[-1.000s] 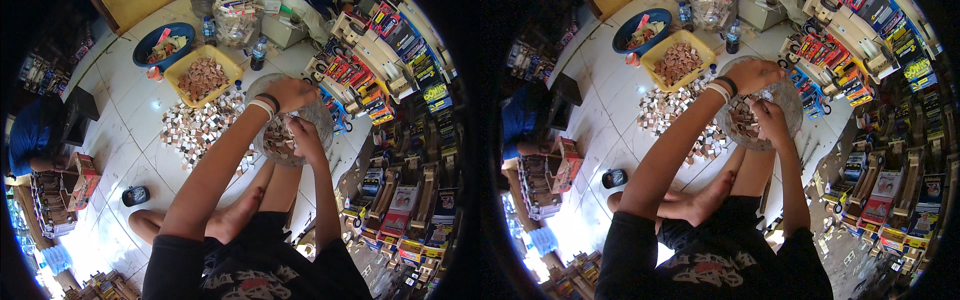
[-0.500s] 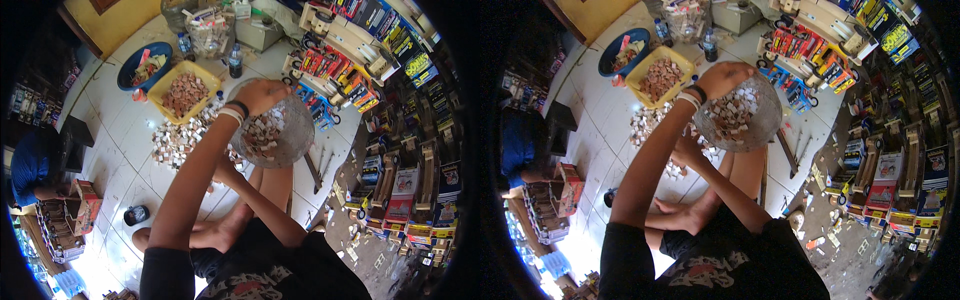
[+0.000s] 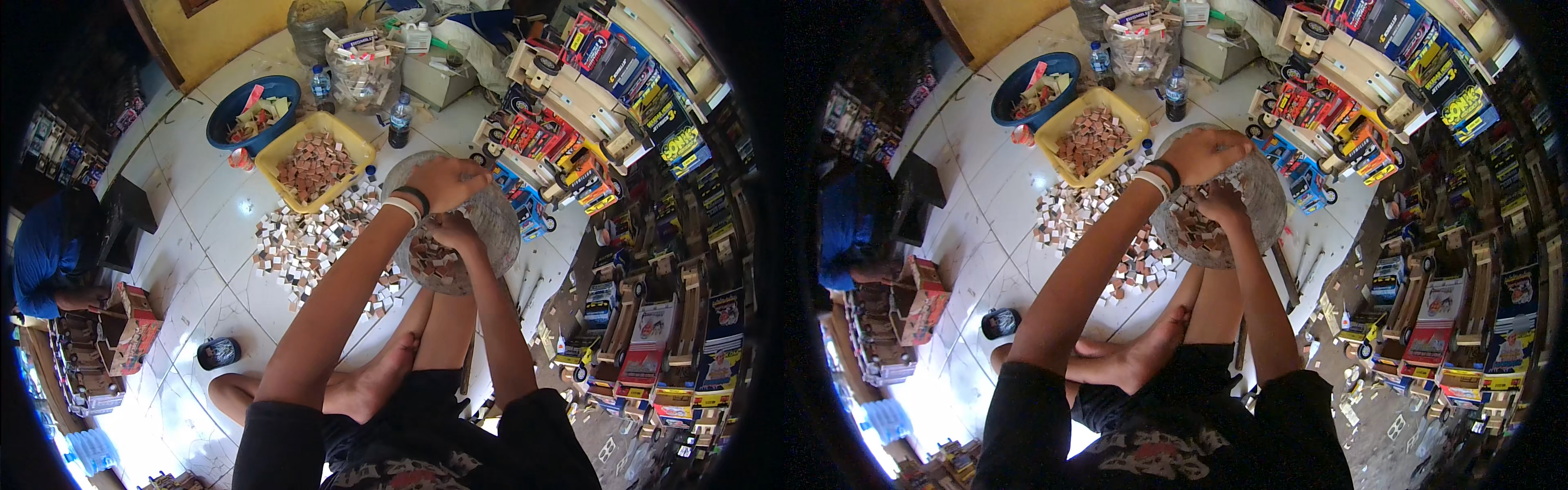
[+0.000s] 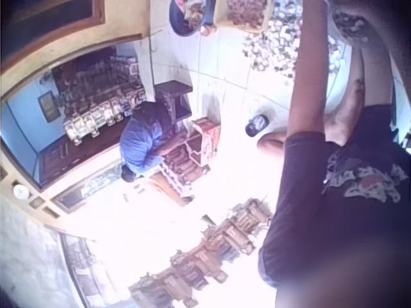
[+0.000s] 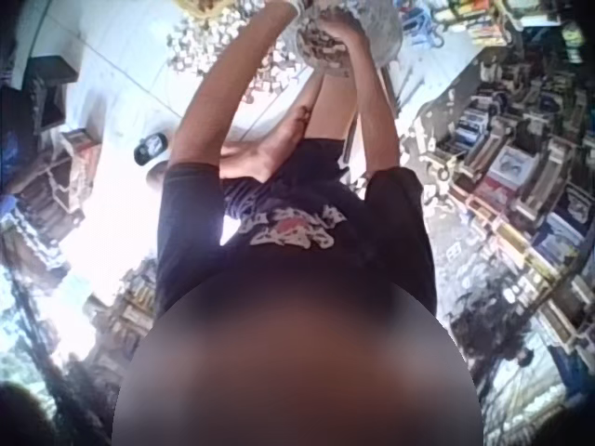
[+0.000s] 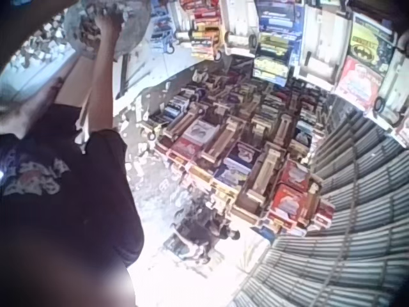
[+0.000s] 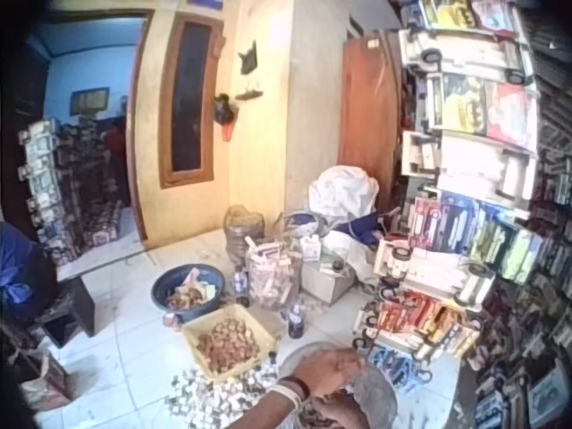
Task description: The person sits on the floor and uses a hammer to drive nails into small wooden blocks, then places the finished pieces into a large plastic bottle. The person also sorts and gathers loose blocks from the floor into a yellow tray.
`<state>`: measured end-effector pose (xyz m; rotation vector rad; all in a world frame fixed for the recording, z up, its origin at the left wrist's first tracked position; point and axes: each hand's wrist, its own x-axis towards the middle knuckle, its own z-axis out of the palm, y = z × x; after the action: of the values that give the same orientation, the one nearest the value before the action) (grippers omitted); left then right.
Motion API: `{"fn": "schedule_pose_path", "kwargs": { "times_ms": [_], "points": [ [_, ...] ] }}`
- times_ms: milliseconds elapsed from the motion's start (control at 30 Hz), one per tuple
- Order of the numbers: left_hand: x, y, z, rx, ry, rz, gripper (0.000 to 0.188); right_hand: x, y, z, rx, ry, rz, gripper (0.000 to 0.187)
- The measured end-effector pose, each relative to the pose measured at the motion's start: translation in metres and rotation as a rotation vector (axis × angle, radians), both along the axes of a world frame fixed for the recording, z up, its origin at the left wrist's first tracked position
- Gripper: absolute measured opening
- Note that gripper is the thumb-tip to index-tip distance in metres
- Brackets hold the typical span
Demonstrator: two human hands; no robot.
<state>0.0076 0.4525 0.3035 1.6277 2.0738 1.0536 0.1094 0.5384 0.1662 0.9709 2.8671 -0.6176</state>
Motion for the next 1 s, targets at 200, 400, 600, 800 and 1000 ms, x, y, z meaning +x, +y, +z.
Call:
{"fn": "schedule_pose_path", "kwargs": {
  "times_ms": [200,400,600,800,1000],
  "points": [
    [-0.008,-0.002,0.005,-0.109,-0.126,-0.029,0.053,0.005,-0.003,-0.031,-0.389,-0.188,0.239,0.094],
    [-0.005,0.002,-0.002,-0.051,-0.071,-0.026,0.051,0.046,-0.041,0.003,-0.267,-0.110,0.376,0.089],
    [-0.002,-0.004,-0.005,-0.029,-0.101,-0.018,0.051,0.067,-0.060,0.020,-0.308,0.055,0.385,0.059],
    [0.002,-0.004,-0.002,-0.027,-0.013,0.003,0.052,0.067,-0.050,0.027,-0.196,0.119,0.271,0.038],
    [-0.003,0.000,-0.004,-0.014,-0.031,-0.039,0.052,0.045,-0.021,0.052,-0.903,0.519,-0.437,0.030]
  ]
}}
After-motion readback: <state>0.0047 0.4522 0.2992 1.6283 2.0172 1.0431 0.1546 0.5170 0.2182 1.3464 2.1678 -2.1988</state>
